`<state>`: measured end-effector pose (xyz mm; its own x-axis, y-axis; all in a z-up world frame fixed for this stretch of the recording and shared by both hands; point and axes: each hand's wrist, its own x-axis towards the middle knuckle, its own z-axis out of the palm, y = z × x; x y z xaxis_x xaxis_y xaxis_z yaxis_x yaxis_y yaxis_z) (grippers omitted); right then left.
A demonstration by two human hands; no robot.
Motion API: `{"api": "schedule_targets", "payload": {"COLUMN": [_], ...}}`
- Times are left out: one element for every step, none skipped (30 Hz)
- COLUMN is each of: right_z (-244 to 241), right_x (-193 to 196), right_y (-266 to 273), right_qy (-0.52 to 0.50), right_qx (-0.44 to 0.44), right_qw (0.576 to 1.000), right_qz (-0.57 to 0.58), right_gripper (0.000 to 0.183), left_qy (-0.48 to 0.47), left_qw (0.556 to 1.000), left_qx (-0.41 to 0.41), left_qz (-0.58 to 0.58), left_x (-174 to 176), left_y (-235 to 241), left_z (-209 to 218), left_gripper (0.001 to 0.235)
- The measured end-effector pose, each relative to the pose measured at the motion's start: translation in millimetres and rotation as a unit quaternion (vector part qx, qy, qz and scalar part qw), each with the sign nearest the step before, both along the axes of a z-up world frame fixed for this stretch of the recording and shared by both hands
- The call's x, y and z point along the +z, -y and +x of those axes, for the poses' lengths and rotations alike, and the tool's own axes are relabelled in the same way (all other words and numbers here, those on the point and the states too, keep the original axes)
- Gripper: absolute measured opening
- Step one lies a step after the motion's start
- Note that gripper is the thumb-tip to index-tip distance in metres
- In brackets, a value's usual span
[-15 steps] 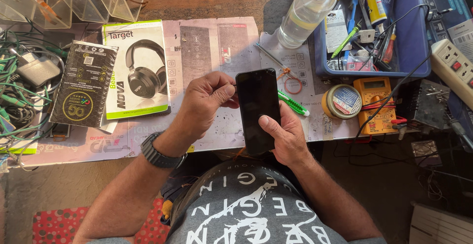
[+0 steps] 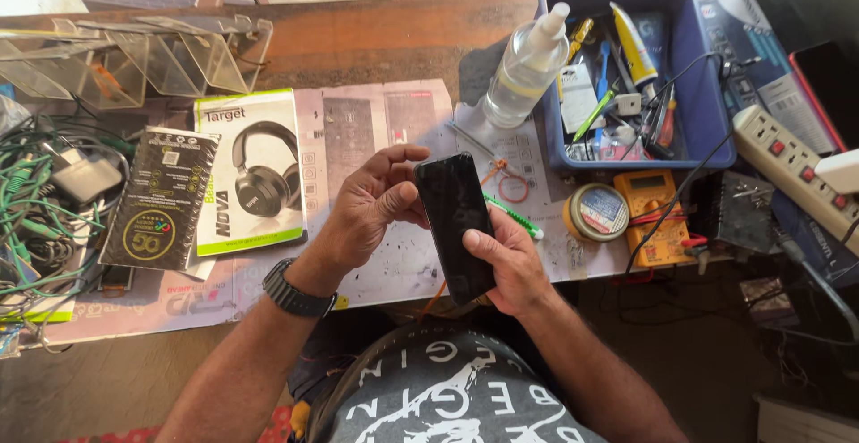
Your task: The person uses a thin orange wire and a small metal tool to probe and clean the charging port of a black smartphone. They repeatedly insert and remove the wire, then use a green-handled tool to scrape inside the port. The phone is held and rotated during the process.
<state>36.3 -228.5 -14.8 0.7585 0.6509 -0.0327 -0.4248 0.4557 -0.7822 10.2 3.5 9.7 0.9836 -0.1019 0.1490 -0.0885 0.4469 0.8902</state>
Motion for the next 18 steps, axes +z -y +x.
{"api": "schedule_targets", "payload": {"right_z": [0.0, 0.7, 1.2, 1.3, 0.2, 1.3, 2.8, 4.6, 6.1, 7.4, 6.9, 6.7, 7.0, 8.0, 8.0, 8.6, 8.3, 8.1], "right_x": [0.5, 1.0, 1.4, 1.4, 1.1, 0.8, 0.5, 0.3, 0.1, -0.3, -1.2, -2.0, -2.3, -2.6, -3.7, -5.0, -6.6, -8.2], "right_y": [-1.1, -2.1, -3.1, -4.0, -4.3, -5.3, -6.3, -7.2, -8.1, -8.9, -9.2, -9.5, -9.9, -10.6, -10.8, -11.4, -11.3, -11.3], "right_qy": [-0.003, -0.005, -0.005, -0.005, -0.006, -0.007, -0.008, -0.008, -0.008, -0.008, -0.011, -0.009, -0.007, -0.005, -0.005, -0.005, -0.007, -0.006], "right_qx": [0.004, 0.009, 0.008, 0.007, 0.005, 0.007, 0.009, 0.01, 0.009, 0.009, 0.009, 0.009, 0.01, 0.011, 0.009, 0.006, 0.003, 0.004], "right_qw": [1.0, 1.0, 1.0, 1.0, 1.0, 1.0, 1.0, 1.0, 1.0, 1.0, 1.0, 1.0, 1.0, 1.0, 1.0, 1.0, 1.0, 1.0], "right_qz": [0.003, 0.005, 0.003, 0.0, -0.003, 0.002, 0.007, 0.012, 0.012, 0.011, 0.01, 0.008, 0.005, 0.003, 0.003, 0.003, 0.002, 0.004], "right_gripper": [0.043, 0.043, 0.043, 0.044, 0.044, 0.044, 0.045, 0.045, 0.045, 0.044, 0.044, 0.045, 0.045, 0.045, 0.044, 0.044, 0.043, 0.043], "left_qy": [0.002, 0.005, 0.009, 0.013, 0.016, 0.02, 0.023, 0.026, 0.029, 0.033, 0.034, 0.037, 0.041, 0.044, 0.039, 0.034, 0.028, 0.029], "left_qw": [1.0, 1.0, 0.999, 0.998, 0.997, 0.997, 0.998, 0.998, 0.998, 0.998, 0.998, 0.999, 0.999, 0.998, 0.999, 0.999, 0.998, 0.998], "left_qx": [-0.002, -0.005, -0.011, -0.018, -0.026, -0.016, -0.007, 0.002, 0.006, 0.009, 0.014, 0.02, 0.027, 0.033, 0.038, 0.042, 0.046, 0.046], "left_qz": [-0.003, -0.007, -0.029, -0.052, -0.075, -0.068, -0.061, -0.055, -0.051, -0.046, -0.043, -0.029, -0.015, -0.001, 0.004, 0.009, 0.014, 0.011], "left_x": [-1.4, -3.0, -4.9, -7.0, -9.2, -11.0, -12.0, -12.5, -12.8, -13.0, -13.8, -14.4, -14.2, -13.9, -14.3, -14.7, -15.5, -16.1], "left_y": [-0.8, -1.6, -1.5, -0.7, 0.3, 1.0, 1.9, 2.3, 2.4, 2.3, 2.4, 2.3, 2.0, 1.5, 1.3, 0.6, 0.5, 0.4], "left_z": [1.1, 2.9, 4.7, 6.6, 6.8, 7.2, 8.2, 9.9, 10.8, 11.7, 10.7, 10.2, 10.4, 11.1, 10.9, 11.3, 10.8, 10.5], "left_gripper": [0.06, 0.059, 0.058, 0.057, 0.056, 0.056, 0.056, 0.056, 0.055, 0.055, 0.054, 0.054, 0.053, 0.053, 0.052, 0.051, 0.051, 0.051]}}
